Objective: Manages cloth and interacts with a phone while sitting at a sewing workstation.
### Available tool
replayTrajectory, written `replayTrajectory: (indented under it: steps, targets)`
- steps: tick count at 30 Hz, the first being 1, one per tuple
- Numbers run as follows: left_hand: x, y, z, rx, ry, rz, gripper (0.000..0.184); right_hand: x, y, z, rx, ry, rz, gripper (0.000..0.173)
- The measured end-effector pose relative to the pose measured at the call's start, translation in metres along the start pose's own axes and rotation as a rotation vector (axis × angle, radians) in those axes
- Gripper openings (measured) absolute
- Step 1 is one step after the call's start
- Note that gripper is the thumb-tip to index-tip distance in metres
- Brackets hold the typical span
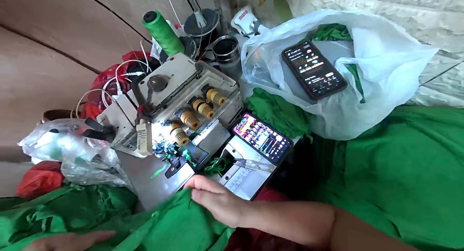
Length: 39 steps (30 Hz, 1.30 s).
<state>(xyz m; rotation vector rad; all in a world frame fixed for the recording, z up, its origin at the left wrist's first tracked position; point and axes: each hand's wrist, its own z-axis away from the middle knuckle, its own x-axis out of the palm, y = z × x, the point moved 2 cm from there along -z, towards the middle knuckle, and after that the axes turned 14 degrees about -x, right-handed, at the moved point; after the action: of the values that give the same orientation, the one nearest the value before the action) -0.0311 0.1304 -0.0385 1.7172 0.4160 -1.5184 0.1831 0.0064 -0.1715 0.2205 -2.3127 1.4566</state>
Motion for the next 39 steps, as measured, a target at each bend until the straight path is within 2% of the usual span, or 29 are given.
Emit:
replayTrajectory:
  steps: [3,6,9,11,13,16,18,20,21,22,24,25,29,31,34,37,38,39]
  targets:
    - [0.017,0.004,0.001,0.074,0.058,0.331,0.03,-0.007,-0.005,-0.007,0.046,0.086,-0.089,0.03]
    - [0.036,0.015,-0.003,0.113,0.116,0.727,0.021,-0.021,-0.017,-0.007,-0.093,0.039,-0.003,0.026]
    - [0.05,0.036,-0.008,0.093,0.305,0.803,0.013,-0.041,-0.03,0.001,-0.293,-0.017,0.105,0.024]
    - [0.06,0.053,-0.013,0.108,0.397,0.793,0.015,-0.058,-0.041,0.007,-0.366,-0.05,0.15,0.022]
    - [0.07,0.068,-0.021,0.158,0.438,0.784,0.013,-0.075,-0.047,0.011,-0.365,-0.058,0.177,0.021]
    - [0.082,0.074,-0.031,0.217,0.449,0.72,0.007,-0.079,-0.046,0.011,-0.342,-0.055,0.446,0.026]
    - [0.083,0.068,-0.032,0.225,0.431,0.646,0.006,-0.064,-0.04,0.006,-0.332,-0.15,0.558,0.042]
    - [0.084,0.061,-0.03,0.224,0.4,0.58,0.01,-0.04,-0.032,0.002,-0.328,-0.244,0.531,0.068]
    - [0.085,0.059,-0.027,0.209,0.396,0.546,0.011,-0.028,-0.029,-0.001,-0.327,-0.274,0.49,0.073]
    - [0.087,0.057,-0.024,0.193,0.399,0.517,0.012,-0.019,-0.026,-0.003,-0.337,-0.293,0.455,0.067]
    - [0.087,0.054,-0.018,0.177,0.421,0.491,0.013,-0.006,-0.02,-0.007,-0.414,-0.297,0.447,0.029]
    - [0.087,0.053,-0.015,0.165,0.439,0.492,0.013,-0.003,-0.017,-0.009,-0.447,-0.3,0.439,0.018]
    - [0.086,0.053,-0.011,0.136,0.563,0.369,0.017,-0.002,-0.007,-0.008,-0.439,-0.314,0.409,0.016]
    - [0.094,0.052,-0.013,0.117,0.611,0.253,0.021,-0.006,0.0,-0.004,-0.348,-0.273,0.383,0.017]
    - [0.106,0.047,-0.02,0.074,0.646,0.183,0.023,-0.009,0.009,0.001,-0.17,-0.234,0.258,0.03]
    - [0.109,0.047,-0.025,0.031,0.647,0.139,0.021,-0.001,0.017,0.005,-0.176,-0.24,0.203,0.069]
    - [0.109,0.049,-0.027,0.03,0.651,0.115,0.02,0.002,0.019,0.005,-0.194,-0.226,0.22,0.071]
    - [0.108,0.05,-0.027,0.035,0.656,0.09,0.02,0.002,0.02,0.005,-0.212,-0.197,0.255,0.063]
